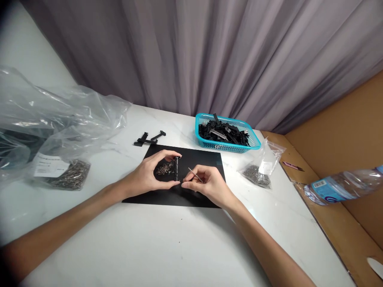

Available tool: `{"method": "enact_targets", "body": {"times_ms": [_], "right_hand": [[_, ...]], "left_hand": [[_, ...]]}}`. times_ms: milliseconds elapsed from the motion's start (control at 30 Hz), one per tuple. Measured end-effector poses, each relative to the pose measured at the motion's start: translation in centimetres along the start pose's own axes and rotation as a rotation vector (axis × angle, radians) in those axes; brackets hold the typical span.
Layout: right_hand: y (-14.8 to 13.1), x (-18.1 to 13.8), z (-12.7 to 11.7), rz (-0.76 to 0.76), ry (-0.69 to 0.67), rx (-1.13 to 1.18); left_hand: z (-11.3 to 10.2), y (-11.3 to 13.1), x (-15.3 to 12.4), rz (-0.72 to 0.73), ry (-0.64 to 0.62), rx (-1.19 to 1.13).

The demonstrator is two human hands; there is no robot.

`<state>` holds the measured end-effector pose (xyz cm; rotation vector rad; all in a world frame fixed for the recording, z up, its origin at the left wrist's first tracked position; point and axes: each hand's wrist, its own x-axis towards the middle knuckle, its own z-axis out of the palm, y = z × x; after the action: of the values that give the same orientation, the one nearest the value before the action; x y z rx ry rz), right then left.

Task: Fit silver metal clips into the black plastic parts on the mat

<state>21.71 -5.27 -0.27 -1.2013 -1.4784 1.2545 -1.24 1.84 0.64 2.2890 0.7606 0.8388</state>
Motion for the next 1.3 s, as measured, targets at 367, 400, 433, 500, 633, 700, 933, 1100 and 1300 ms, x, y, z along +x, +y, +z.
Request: {"method": "enact_targets", "body": {"times_ms": [367, 400, 433, 500, 633, 700, 933, 1100, 1300], "right_hand": [[-0.4, 0.1, 0.1, -0.042, 0.061, -0.007], [-0.3, 0.2, 0.0, -0.042, 0.065, -0.012], [-0.1, 0.2, 0.0, -0.042, 0.069, -0.016], [0.2, 0.3, 0.0, -0.038, 0.074, -0.012], [0.3, 0.2, 0.1, -0.008, 0.053, 0.030], [0.1, 0.0, 0.2, 0.014, 0.036, 0.042], [-0.1, -0.6, 0.7, -0.018, 0.068, -0.004], [0.1, -0.5, 0.6, -0.075, 0.126, -0.175], [0.3, -0.4, 0.3, -0.133, 0.169, -0.380]], "left_hand": [[0.3, -0.2, 0.0, -0.023, 0.007, -0.018], [0.3, -0.3, 0.0, -0.022, 0.003, -0.021], [0.4, -0.3, 0.0, -0.021, -0.004, -0.022], [0.4, -0.5, -0.1, -0.023, -0.013, -0.024], [0.5, -0.5, -0.2, -0.035, -0.024, -0.022], [0.6, -0.4, -0.2, -0.040, -0.029, -0.022], [0.6, -0.1, -0.4, -0.056, -0.038, -0.044], [0.5, -0.2, -0.5, -0.065, -0.027, -0.050], [0.6, -0.7, -0.5, -0.066, -0.004, -0.044]]}}
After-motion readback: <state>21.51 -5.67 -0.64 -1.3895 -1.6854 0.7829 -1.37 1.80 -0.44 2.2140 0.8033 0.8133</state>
